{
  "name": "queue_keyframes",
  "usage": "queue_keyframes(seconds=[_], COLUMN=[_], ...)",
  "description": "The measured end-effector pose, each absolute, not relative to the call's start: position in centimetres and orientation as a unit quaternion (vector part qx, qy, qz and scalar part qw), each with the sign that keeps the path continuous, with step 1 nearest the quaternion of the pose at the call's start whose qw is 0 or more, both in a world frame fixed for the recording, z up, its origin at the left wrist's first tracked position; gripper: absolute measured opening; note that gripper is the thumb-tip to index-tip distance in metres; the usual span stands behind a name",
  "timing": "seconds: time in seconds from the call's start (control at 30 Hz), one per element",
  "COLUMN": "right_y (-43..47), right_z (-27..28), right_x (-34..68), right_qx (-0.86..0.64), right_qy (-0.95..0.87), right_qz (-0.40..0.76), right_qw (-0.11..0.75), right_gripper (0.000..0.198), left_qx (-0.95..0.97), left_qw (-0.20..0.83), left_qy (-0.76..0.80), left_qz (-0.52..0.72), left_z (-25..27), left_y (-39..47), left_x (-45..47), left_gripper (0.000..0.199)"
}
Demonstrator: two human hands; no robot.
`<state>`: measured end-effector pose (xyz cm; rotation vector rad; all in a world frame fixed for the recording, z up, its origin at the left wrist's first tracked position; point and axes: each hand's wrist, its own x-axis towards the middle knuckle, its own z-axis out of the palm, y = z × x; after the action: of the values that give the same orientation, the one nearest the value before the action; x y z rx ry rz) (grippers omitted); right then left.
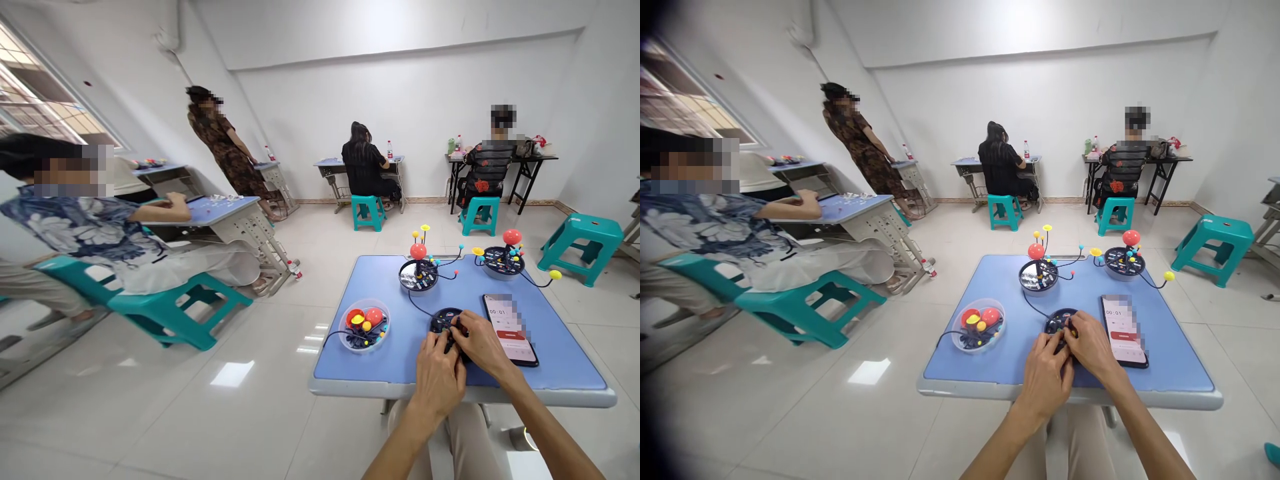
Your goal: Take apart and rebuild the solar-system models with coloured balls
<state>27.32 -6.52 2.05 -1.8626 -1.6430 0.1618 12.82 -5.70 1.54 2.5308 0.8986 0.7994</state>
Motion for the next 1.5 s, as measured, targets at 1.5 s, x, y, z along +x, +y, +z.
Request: queue_keyframes(seconds=[1.5], right_y=[-12.7], right_z=[6.1], right_x=[16.9], right_qx=[-0.542], right_qy=[-0.661], right_qz=[0.004], right_qw=[0.519], right_gripper=[0.018], left_qx=[0.312], left_qw=[0.53], left_qy=[0.446], left_qz=[0.651], left_z=[7.0], left_y=[-1.8], left_x=[-0.5], left_gripper=[0.035])
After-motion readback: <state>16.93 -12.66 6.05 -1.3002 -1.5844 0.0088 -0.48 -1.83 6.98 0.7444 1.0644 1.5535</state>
